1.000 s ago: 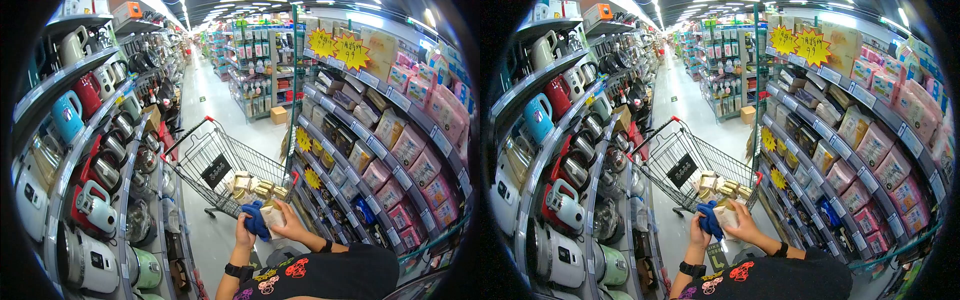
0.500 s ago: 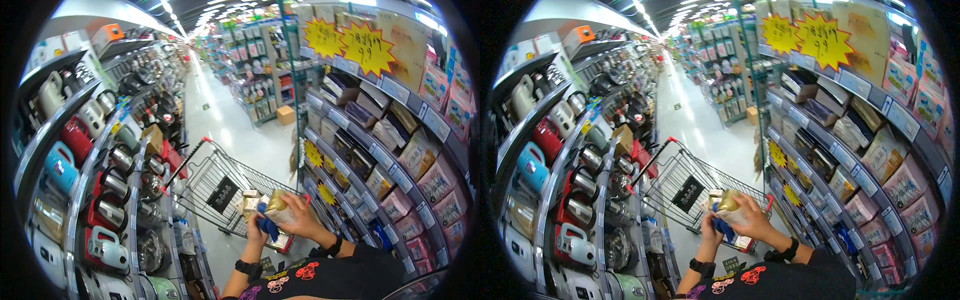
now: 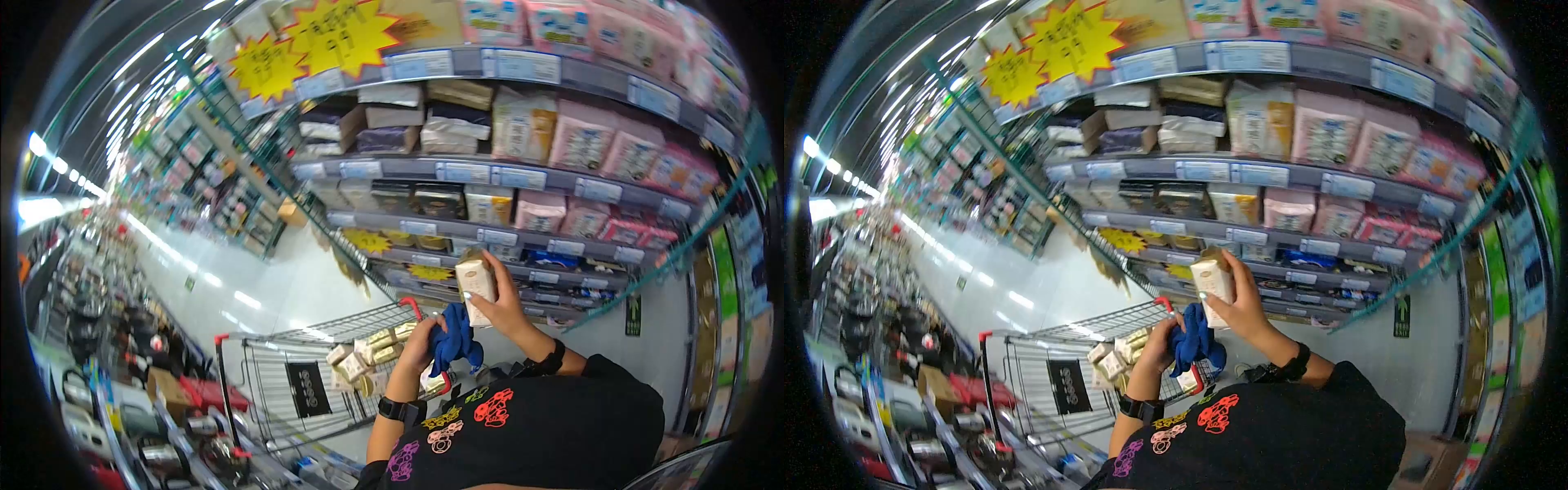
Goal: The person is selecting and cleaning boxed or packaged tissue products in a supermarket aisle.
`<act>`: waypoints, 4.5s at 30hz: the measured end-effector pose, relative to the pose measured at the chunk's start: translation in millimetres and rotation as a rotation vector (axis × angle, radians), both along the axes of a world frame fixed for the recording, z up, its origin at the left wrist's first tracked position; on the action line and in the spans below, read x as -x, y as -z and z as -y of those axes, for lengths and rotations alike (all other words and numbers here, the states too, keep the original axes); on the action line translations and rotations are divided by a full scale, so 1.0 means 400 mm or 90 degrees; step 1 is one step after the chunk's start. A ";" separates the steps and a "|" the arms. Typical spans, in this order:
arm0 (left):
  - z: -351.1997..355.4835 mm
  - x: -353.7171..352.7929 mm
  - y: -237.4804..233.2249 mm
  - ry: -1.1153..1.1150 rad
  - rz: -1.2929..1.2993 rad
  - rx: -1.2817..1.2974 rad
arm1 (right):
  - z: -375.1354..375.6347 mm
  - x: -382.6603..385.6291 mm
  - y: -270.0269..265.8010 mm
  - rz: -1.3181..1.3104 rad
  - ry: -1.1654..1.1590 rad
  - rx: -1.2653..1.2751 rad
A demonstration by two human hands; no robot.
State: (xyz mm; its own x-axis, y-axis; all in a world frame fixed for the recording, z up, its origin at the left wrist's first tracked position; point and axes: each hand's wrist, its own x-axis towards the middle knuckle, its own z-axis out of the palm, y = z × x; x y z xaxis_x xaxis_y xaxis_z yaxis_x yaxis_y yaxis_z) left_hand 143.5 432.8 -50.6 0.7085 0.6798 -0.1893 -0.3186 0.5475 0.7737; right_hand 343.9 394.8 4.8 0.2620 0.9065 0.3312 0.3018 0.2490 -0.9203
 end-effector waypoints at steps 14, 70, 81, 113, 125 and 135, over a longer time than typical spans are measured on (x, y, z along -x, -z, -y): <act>0.093 -0.081 -0.037 0.380 -0.262 -0.429 | 0.219 0.010 -0.057 0.140 -0.014 0.123; -0.118 -0.592 -0.578 -0.385 -0.381 -1.070 | -0.147 -0.415 -0.417 0.288 0.427 -0.493; -0.182 -0.644 -0.555 -0.388 -0.420 -1.088 | -0.156 -0.468 -0.407 0.236 0.332 -0.409; 0.119 -0.293 -0.708 -0.030 0.415 -1.139 | 0.136 -0.331 -0.527 0.337 -0.201 -0.980; 0.156 -0.243 -0.726 0.034 0.309 -1.146 | 0.162 -0.273 -0.517 0.287 -0.222 -0.861; -0.021 -0.233 -0.540 -0.386 0.051 -0.790 | -0.072 -0.176 -0.333 0.046 -0.490 -0.395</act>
